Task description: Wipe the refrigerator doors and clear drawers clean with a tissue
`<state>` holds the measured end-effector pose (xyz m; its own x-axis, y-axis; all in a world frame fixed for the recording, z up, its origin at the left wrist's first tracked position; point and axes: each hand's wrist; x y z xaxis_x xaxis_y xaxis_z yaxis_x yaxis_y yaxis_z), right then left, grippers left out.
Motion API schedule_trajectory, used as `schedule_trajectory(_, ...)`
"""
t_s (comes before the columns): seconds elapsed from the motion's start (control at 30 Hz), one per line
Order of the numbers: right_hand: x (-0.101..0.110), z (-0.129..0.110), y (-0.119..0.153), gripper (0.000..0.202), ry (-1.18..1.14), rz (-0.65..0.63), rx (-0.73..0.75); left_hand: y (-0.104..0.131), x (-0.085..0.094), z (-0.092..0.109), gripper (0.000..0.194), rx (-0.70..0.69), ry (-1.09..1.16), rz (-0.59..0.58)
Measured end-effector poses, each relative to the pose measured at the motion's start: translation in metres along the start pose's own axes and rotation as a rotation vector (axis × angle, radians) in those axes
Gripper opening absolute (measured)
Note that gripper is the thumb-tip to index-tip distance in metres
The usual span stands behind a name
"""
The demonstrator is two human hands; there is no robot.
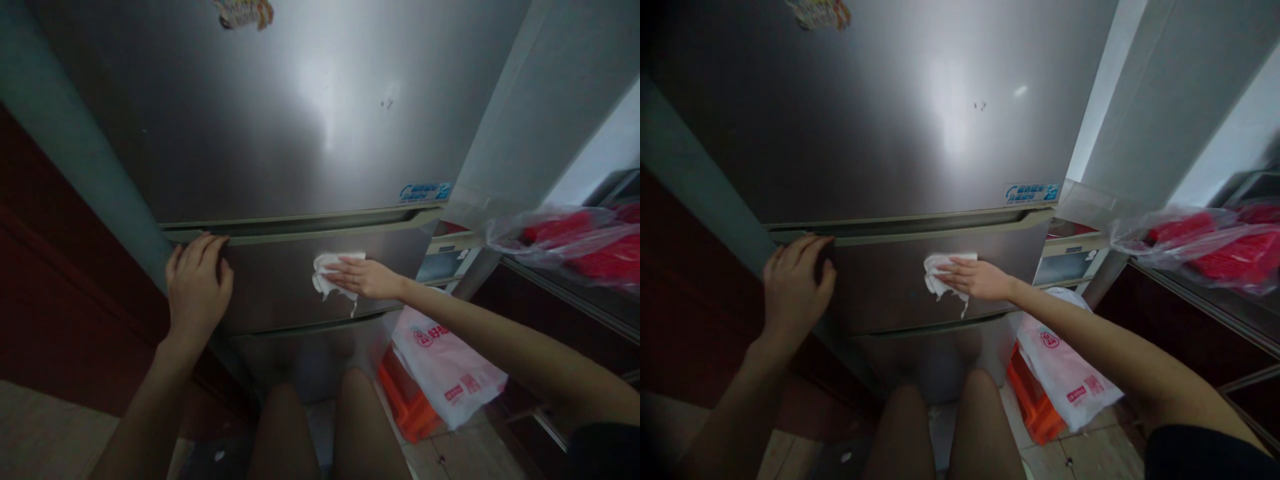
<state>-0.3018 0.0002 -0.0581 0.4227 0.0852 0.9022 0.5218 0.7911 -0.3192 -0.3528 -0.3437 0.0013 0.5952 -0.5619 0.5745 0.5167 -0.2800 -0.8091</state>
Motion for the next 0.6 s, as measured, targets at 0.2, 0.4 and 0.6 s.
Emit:
schedule_trajectory(0.2, 0.034, 0.006, -0.012, 0.045, 0.063, 0.252, -0.142, 0.0, 0.001, 0.005, 0.036, 0.024, -0.01, 0.001)
schedule_trajectory(0.4, -0.06, -0.036, 0.009, 0.042, 0.028, 0.157, -0.119, 0.001, -0.001, 0.003, 0.034, 0.008, -0.027, 0.01)
schedule_trajectory(0.6, -0.142, -0.065, 0.051, 0.039, -0.083, 0.004, -0.06, 0.001, -0.001, 0.001, 0.034, 0.002, -0.025, 0.011)
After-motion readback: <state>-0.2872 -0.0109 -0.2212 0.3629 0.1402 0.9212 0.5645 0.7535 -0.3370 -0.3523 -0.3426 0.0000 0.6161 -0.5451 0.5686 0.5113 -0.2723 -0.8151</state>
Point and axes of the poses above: each hand's wrist, its own y-axis away from the middle knuckle, its own x-axis out of the back of the hand, z = x × y, and after that the axes turned 4 degrees about y, right-handed
